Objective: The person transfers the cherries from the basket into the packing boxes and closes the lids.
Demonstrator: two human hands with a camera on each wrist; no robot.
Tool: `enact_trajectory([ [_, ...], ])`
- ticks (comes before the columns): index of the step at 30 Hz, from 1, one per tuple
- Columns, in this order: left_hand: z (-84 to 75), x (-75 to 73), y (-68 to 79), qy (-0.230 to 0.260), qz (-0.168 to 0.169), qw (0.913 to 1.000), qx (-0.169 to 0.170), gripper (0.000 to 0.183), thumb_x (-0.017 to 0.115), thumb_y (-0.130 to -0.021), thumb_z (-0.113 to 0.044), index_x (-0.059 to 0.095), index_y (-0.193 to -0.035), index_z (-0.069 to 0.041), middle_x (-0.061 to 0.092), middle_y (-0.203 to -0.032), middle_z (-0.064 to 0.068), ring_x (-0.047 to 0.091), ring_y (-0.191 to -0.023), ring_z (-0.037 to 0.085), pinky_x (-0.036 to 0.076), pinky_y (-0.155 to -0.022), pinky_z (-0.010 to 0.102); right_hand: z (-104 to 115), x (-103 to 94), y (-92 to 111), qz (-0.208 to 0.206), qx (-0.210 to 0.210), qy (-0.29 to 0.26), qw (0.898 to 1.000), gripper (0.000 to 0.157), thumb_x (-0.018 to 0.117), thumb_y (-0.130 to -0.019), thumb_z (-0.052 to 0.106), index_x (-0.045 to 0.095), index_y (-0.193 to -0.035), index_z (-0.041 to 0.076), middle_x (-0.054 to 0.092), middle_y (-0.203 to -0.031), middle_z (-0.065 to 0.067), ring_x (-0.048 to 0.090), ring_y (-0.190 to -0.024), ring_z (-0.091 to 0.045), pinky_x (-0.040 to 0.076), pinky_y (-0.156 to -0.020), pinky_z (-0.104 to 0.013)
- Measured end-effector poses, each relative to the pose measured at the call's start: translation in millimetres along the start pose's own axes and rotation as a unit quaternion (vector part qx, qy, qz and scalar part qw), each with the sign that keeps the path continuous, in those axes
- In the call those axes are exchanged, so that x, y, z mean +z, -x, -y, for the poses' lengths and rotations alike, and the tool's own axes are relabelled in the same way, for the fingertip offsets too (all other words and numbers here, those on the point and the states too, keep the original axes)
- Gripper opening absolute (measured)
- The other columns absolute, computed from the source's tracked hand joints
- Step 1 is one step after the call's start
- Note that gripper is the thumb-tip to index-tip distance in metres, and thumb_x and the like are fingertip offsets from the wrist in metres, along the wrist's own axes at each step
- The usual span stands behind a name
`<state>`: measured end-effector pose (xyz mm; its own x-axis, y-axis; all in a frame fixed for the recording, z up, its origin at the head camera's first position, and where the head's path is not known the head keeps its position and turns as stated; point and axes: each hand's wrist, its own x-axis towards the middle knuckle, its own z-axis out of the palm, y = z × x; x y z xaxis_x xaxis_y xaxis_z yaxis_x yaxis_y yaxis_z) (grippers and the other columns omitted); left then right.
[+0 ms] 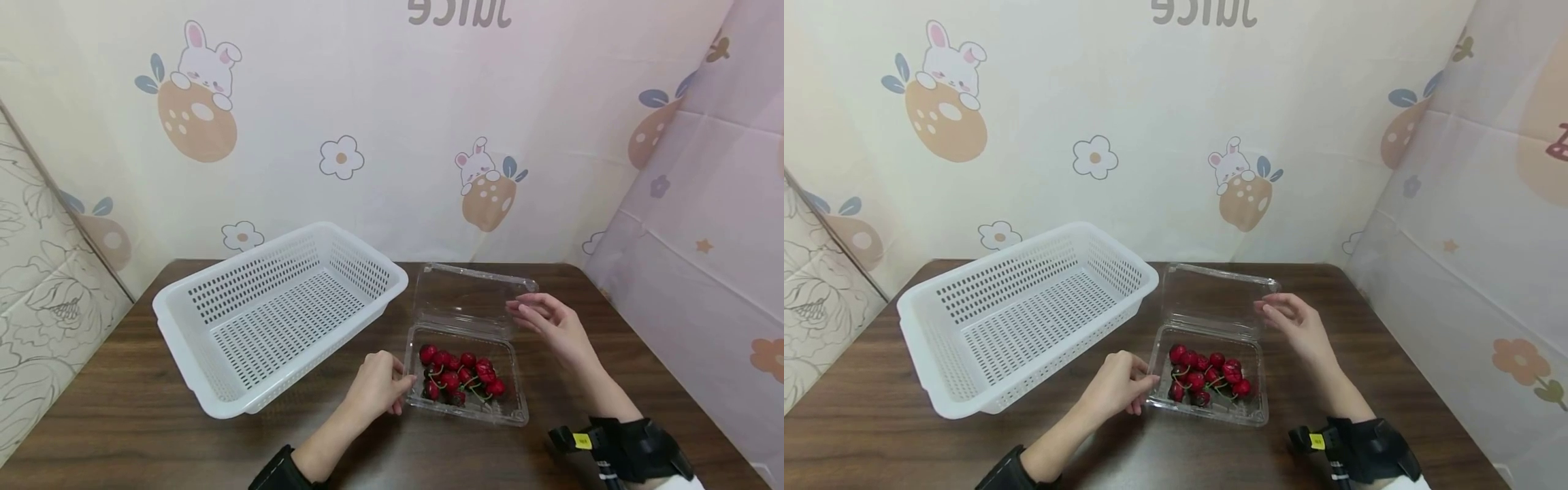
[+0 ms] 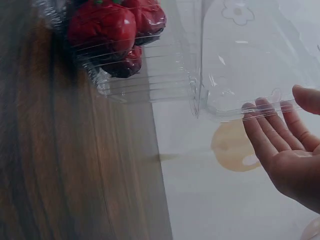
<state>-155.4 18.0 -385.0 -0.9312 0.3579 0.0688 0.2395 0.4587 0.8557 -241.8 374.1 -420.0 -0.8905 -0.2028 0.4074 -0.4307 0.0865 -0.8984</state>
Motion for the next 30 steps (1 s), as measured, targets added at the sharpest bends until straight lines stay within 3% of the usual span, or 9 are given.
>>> enact_trajectory([
  [3, 0.1, -0.1, -0.2, -0.002, 0.001, 1.0000, 0.001, 0.017, 0.062, -0.081, -0.006, 0.060, -0.084, 0.010, 0.051, -0.041, -0.001, 0.049, -0.031, 0.010, 0.041, -0.034, 0.023, 31.8, 17.2, 7.7, -0.012, -0.019, 0.070, 0.997, 0.025, 0.049, -0.089, 0.004, 0.050, -0.112, -0.007, 0.058, -0.109, -0.019, 0.057, -0.099, -0.023, 0.047, -0.076, -0.032],
  [8, -0.1, -0.3, -0.6, -0.003, 0.000, 1.0000, 0.005, 0.017, 0.062, -0.081, -0.006, 0.060, -0.084, 0.011, 0.051, -0.040, -0.001, 0.049, -0.031, 0.009, 0.041, -0.034, 0.023, 90.5, 47.6, 17.7, -0.021, -0.049, 0.160, 0.986, 0.020, 0.052, -0.086, -0.002, 0.053, -0.104, -0.009, 0.061, -0.103, -0.017, 0.059, -0.094, -0.010, 0.046, -0.074, -0.019],
  [13, -0.4, -0.1, -1.0, -0.002, 0.000, 1.0000, 0.006, 0.017, 0.062, -0.081, -0.006, 0.060, -0.084, 0.011, 0.051, -0.041, -0.002, 0.049, -0.031, 0.009, 0.041, -0.034, 0.023, 110.1, 54.6, 26.1, -0.032, -0.043, 0.242, 0.969, 0.025, 0.058, -0.082, -0.004, 0.055, -0.107, -0.003, 0.061, -0.103, -0.010, 0.057, -0.093, -0.004, 0.044, -0.074, -0.014],
  [17, -0.5, 0.3, -1.0, -0.002, 0.000, 1.0000, 0.006, 0.019, 0.062, -0.081, -0.007, 0.060, -0.086, 0.011, 0.051, -0.041, -0.002, 0.049, -0.031, 0.009, 0.041, -0.034, 0.023, 120.0, 52.9, 32.5, 0.010, -0.022, 0.292, 0.956, 0.033, 0.063, -0.080, 0.002, 0.055, -0.112, 0.004, 0.059, -0.101, -0.002, 0.057, -0.088, -0.003, 0.045, -0.070, -0.014],
  [25, -0.2, 0.3, -0.4, 0.000, 0.002, 1.0000, 0.000, 0.020, 0.062, -0.082, -0.008, 0.060, -0.087, 0.011, 0.051, -0.040, -0.003, 0.049, -0.031, 0.009, 0.041, -0.034, 0.022, 134.2, 50.5, 42.1, 0.145, -0.044, 0.289, 0.945, 0.050, 0.067, -0.075, 0.001, 0.051, -0.122, 0.009, 0.051, -0.124, -0.004, 0.043, -0.114, -0.005, 0.034, -0.087, -0.012],
  [30, -0.4, 0.2, -0.1, -0.008, 0.001, 1.0000, 0.004, 0.020, 0.062, -0.082, -0.008, 0.060, -0.087, 0.011, 0.051, -0.040, -0.002, 0.048, -0.030, 0.009, 0.041, -0.034, 0.023, 138.6, 55.7, 47.7, 0.161, -0.053, 0.260, 0.951, 0.048, 0.064, -0.076, -0.003, 0.051, -0.121, 0.008, 0.048, -0.127, -0.006, 0.042, -0.117, -0.007, 0.034, -0.089, -0.014],
])
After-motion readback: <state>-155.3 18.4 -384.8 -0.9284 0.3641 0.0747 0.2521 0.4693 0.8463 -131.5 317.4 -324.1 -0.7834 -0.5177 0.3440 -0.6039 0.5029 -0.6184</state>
